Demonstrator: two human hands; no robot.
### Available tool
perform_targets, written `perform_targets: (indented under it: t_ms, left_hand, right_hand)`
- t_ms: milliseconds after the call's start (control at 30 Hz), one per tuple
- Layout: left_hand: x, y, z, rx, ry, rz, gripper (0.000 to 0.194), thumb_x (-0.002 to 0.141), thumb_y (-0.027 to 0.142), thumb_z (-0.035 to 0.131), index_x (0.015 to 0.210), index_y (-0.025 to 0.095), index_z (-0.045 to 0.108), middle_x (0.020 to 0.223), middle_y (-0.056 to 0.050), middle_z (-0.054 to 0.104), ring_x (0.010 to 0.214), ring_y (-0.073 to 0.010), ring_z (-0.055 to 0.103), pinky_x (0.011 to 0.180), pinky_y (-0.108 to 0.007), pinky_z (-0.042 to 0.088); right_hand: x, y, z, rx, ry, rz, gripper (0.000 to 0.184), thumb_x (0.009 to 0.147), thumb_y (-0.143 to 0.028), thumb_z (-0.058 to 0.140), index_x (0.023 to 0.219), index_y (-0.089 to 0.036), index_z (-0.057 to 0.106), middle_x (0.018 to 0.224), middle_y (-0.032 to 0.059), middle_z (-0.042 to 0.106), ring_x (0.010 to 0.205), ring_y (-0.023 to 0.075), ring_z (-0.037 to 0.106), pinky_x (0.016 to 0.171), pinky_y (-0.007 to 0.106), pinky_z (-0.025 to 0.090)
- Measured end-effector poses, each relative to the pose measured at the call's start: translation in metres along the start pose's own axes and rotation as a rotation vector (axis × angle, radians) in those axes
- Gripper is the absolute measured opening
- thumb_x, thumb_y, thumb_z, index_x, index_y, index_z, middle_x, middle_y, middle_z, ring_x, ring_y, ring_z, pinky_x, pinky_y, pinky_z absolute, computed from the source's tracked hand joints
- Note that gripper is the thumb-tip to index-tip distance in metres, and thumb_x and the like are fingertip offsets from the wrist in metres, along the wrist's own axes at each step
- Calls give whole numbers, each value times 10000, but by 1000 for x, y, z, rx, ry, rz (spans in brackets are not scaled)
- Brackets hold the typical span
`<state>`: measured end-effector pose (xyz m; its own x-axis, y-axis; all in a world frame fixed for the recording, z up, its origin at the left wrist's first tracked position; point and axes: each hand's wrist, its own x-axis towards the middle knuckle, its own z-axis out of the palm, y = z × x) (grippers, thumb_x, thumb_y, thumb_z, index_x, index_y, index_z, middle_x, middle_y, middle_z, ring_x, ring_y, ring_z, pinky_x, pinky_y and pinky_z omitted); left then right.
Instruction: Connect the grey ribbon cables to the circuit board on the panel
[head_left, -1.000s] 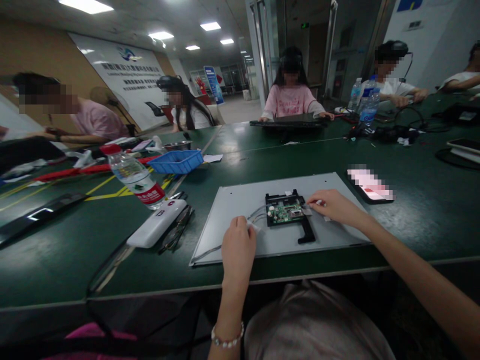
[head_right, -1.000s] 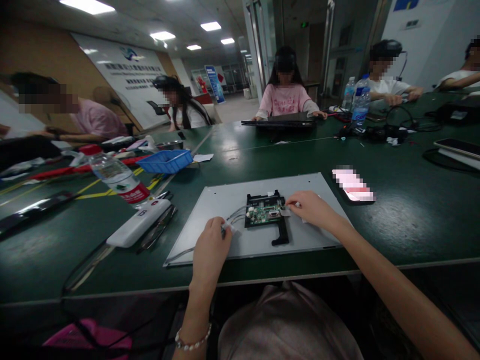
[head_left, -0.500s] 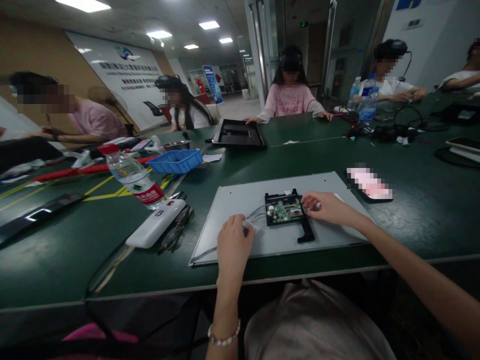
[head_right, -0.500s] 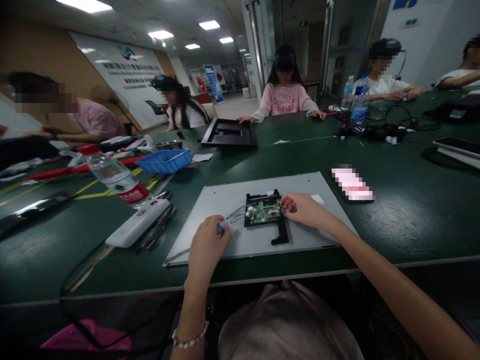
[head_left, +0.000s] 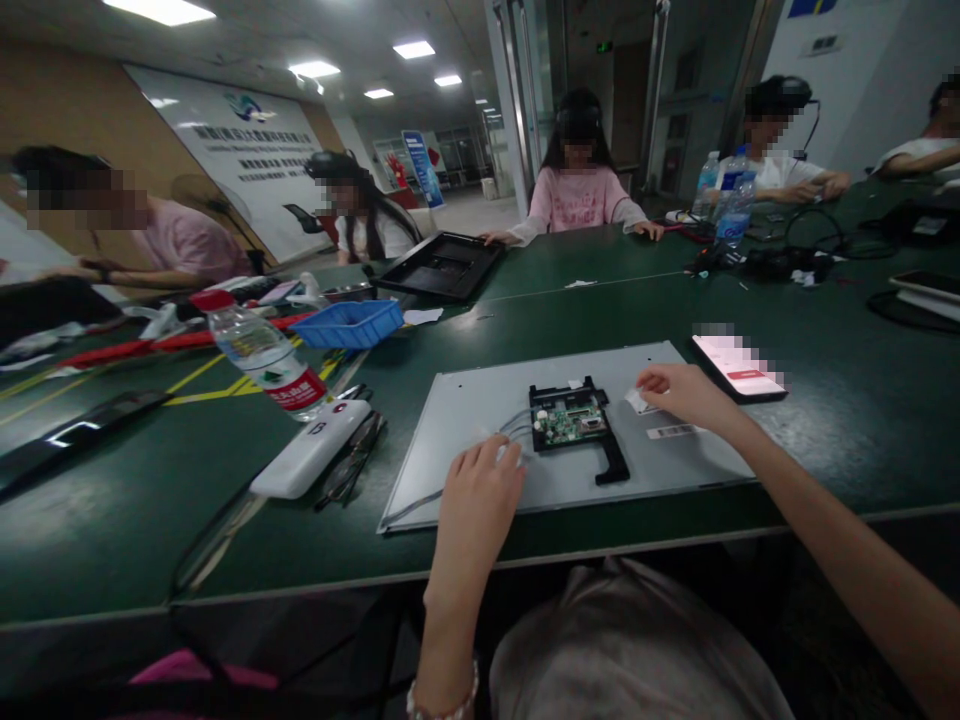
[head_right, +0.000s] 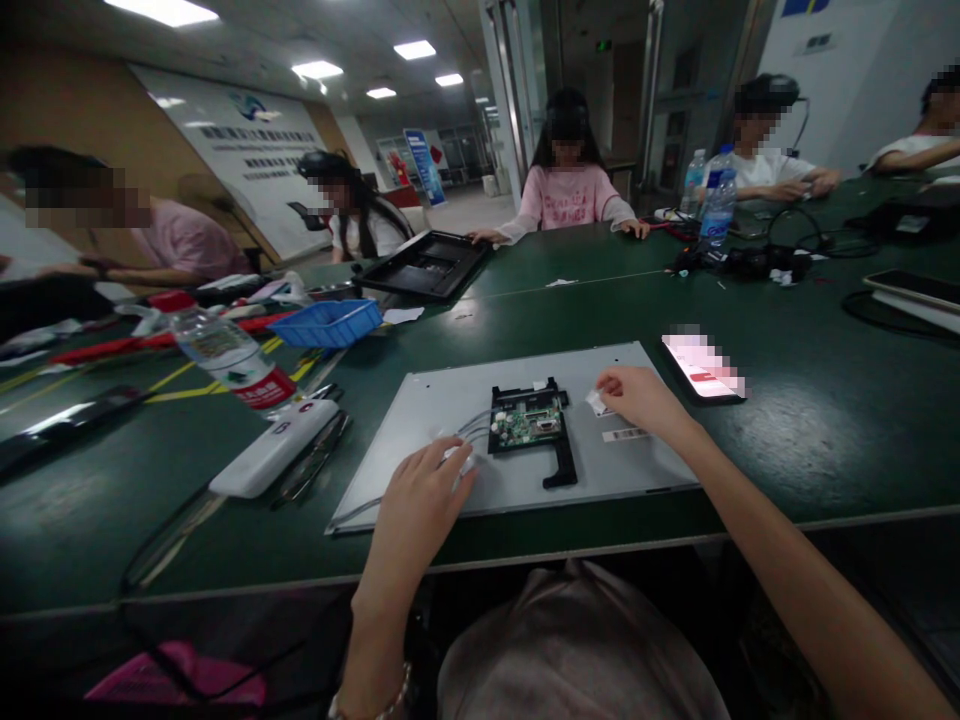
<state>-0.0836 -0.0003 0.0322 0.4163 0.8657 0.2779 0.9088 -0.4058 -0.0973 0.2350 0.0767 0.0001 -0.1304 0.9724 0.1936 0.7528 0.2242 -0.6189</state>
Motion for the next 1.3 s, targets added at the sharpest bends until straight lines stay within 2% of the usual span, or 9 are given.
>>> perform_targets:
  t_ms: [133,267,500,667,833,933,1067,1167,1300]
  left_hand:
    - [5,-4,-5,52,-59,-19,233,870,91,424,946,186,623,988,-81,663,917,-236,607,843,-367,427]
    - [13,-12,-9,72,-65,-54,250,871,109,412,848,187,649,855,-89,680,844,-246,627,808,-368,427]
    - [36,-38,-5,70,61,-66,305,883,137,401,932,182,699,872,-94,719,845,-237,657,944,-381,392]
    - [36,-48,9,33,-40,-142,280,876,200,443,923,195,719,857,-112,724,863,-258,661,812,-350,452]
    - [32,-48,12,-16,-48,-158,295,892,199,418,974,198,701,911,-98,723,912,-234,657,828,-320,444]
    - [32,-47,12,-24,-41,-154,285,900,205,413,965,206,690,931,-85,720,924,-226,654,828,-310,441]
    - [31,-46,13,-46,-38,-159,257,899,215,428,991,207,668,967,-75,709,931,-219,645,823,-300,441]
    - [30,-46,14,-77,1,-137,261,904,214,423,1044,198,643,1009,-76,696,962,-215,633,848,-300,438]
    - [28,-45,15,-116,38,-125,271,916,230,408,1089,190,614,1067,-79,676,999,-212,620,888,-310,436]
  right_hand:
    - [1,10,1,-224,54,29,207,817,-234,538,965,-160,663,935,100,689,790,218,650,744,357,495]
    - [6,3,-2,-256,72,-27,267,849,-259,508,1046,-149,651,1073,126,658,878,235,642,809,376,485]
    - [30,-40,-6,-217,-28,-288,319,866,-267,511,1148,-162,617,1145,118,631,1054,260,586,931,399,440]
    - [53,-48,8,-247,-148,-439,362,810,-219,589,1168,-176,611,1182,121,610,1102,267,561,960,403,425]
    - [68,-44,27,-259,-229,-460,301,799,-222,606,1093,-180,662,1135,111,646,1061,261,589,926,382,446]
    - [69,-47,36,-268,-195,-423,214,840,-232,563,998,-189,702,1059,98,682,999,250,615,883,360,461]
    - [65,-54,39,-303,-121,-407,236,880,-191,487,930,-189,718,988,84,706,945,236,630,826,339,472]
    - [64,-52,30,-294,-54,-391,243,890,-198,478,955,-196,712,1007,71,699,952,222,627,837,330,469]
    - [64,-30,12,-336,34,-337,249,880,-185,477,951,-195,715,1038,80,685,984,240,615,874,368,464]
